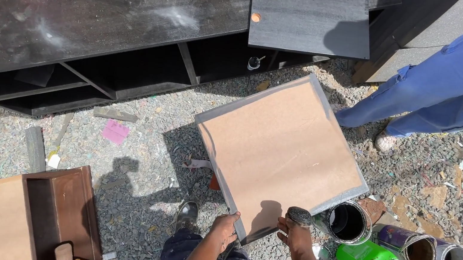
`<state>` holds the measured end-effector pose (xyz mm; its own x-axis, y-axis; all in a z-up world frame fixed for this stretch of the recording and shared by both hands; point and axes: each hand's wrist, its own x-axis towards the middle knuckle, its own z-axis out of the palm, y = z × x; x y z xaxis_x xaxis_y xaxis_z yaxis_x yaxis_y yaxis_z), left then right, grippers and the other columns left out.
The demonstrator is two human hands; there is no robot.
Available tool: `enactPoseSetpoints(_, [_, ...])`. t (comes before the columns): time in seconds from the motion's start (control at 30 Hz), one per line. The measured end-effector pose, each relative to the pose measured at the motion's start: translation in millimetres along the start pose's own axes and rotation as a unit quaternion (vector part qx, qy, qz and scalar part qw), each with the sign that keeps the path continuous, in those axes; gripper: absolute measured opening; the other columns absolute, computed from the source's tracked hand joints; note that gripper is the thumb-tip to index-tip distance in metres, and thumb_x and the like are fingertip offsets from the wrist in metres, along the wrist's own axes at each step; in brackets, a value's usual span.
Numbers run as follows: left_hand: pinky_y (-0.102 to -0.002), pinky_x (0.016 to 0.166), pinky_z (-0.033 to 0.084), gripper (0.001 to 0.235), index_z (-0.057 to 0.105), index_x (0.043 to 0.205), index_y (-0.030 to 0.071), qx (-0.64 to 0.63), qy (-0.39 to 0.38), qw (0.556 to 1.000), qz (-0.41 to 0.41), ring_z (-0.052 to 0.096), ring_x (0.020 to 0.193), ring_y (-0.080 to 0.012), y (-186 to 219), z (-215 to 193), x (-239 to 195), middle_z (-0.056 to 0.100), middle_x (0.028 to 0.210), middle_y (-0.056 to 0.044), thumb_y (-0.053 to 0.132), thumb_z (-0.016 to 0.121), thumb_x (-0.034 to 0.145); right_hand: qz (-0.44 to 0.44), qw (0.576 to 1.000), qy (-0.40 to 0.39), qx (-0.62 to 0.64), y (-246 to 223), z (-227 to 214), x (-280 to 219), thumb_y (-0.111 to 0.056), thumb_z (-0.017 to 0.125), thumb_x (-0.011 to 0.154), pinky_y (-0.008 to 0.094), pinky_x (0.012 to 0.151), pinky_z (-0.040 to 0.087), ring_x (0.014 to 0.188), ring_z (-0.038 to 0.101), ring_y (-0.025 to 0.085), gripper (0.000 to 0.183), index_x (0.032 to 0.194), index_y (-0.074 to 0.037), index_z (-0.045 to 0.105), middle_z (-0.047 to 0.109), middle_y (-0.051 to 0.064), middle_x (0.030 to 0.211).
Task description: The person paints a rectangular wooden board with black paint using a sponge. They dip the sponge into a paint can and apply the paint to the board's surface and edges, then flip the board to paint the other side.
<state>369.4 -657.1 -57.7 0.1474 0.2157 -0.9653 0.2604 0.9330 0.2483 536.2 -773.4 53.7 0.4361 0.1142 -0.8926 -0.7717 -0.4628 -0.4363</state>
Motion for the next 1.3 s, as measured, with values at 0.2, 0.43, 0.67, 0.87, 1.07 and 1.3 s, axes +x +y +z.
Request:
enactPoseSetpoints(0.2, [-0.057, 0.114, 0.048, 0.029, 0.069, 0.12, -0.004, 0.025, -0.084, 0.996, 0.03, 0.061, 0.133, -0.0468, 21.5, -8.9, -49.7, 0.063, 0.142, -0.031, 0.008, 0.071, 0.094, -0.074, 0.994, -0.06, -0.044, 13.5, 4.0, 17.4, -0.012, 0.075, 0.094, 0.04, 0.071, 0.059, 0.07, 0.069, 0.031, 0.02, 0.095, 0.008, 0.073, 0.073, 0.022, 0.077])
enactPoseSetpoints(0.43, [-0.045, 0.09, 0.064, 0.034, 0.073, 0.122, 0.0, 0.016, -0.051, 0.996, 0.069, 0.078, 0.096, -0.0336, 14.2, -33.9, -20.2, 0.078, 0.115, -0.02, -0.001, 0.077, 0.088, -0.104, 0.981, -0.114, -0.12, 17.3, 10.1, -6.9, -0.01, 0.075, 0.091, 0.041, 0.07, 0.057, 0.066, 0.065, 0.028, 0.015, 0.091, 0.001, 0.066, 0.062, 0.013, 0.067])
enactPoseSetpoints(0.67, [-0.046, 0.087, 0.066, 0.024, 0.072, 0.115, -0.001, -0.061, -0.032, 0.991, 0.116, 0.077, 0.088, -0.035, 30.5, -62.8, -90.2, 0.076, 0.097, -0.023, 0.008, 0.076, 0.094, -0.148, 0.952, -0.156, -0.216, 7.7, 27.2, -31.8, -0.02, 0.077, 0.092, 0.04, 0.066, 0.054, 0.065, 0.068, 0.03, 0.025, 0.081, -0.002, 0.061, 0.06, 0.014, 0.067])
enactPoseSetpoints(0.87, [-0.05, 0.081, 0.066, 0.027, 0.071, 0.101, -0.005, -0.152, -0.06, 0.975, 0.15, 0.074, 0.072, -0.0361, 13.6, -81.6, -84.7, 0.071, 0.074, -0.023, 0.006, 0.087, 0.083, -0.199, 0.918, -0.216, -0.266, -12.2, 77.2, -65.5, -0.012, 0.075, 0.092, 0.039, 0.058, 0.043, 0.061, 0.061, 0.028, 0.022, 0.079, 0.001, 0.063, 0.059, 0.018, 0.063])
enactPoseSetpoints(1.07, [-0.046, 0.074, 0.065, 0.023, 0.067, 0.085, 0.004, -0.177, -0.075, 0.968, 0.16, 0.072, 0.06, -0.0253, 12.0, -101.9, -92.9, 0.074, 0.073, -0.017, 0.01, 0.089, 0.083, -0.255, 0.886, -0.221, -0.319, -26.6, 124.7, -125.9, -0.017, 0.071, 0.094, 0.041, 0.068, 0.052, 0.065, 0.066, 0.029, 0.031, 0.073, 0.004, 0.069, 0.07, 0.02, 0.068])
enactPoseSetpoints(1.3, [-0.04, 0.074, 0.066, 0.009, 0.072, 0.104, 0.003, -0.145, -0.042, 0.972, 0.179, 0.077, 0.078, -0.0296, 38.4, -166.6, -122.6, 0.077, 0.096, -0.019, 0.009, 0.074, 0.097, -0.256, 0.872, -0.185, -0.374, -10.5, 181.3, -166.9, -0.02, 0.071, 0.093, 0.042, 0.081, 0.056, 0.074, 0.075, 0.03, 0.036, 0.072, 0.008, 0.079, 0.079, 0.021, 0.075])
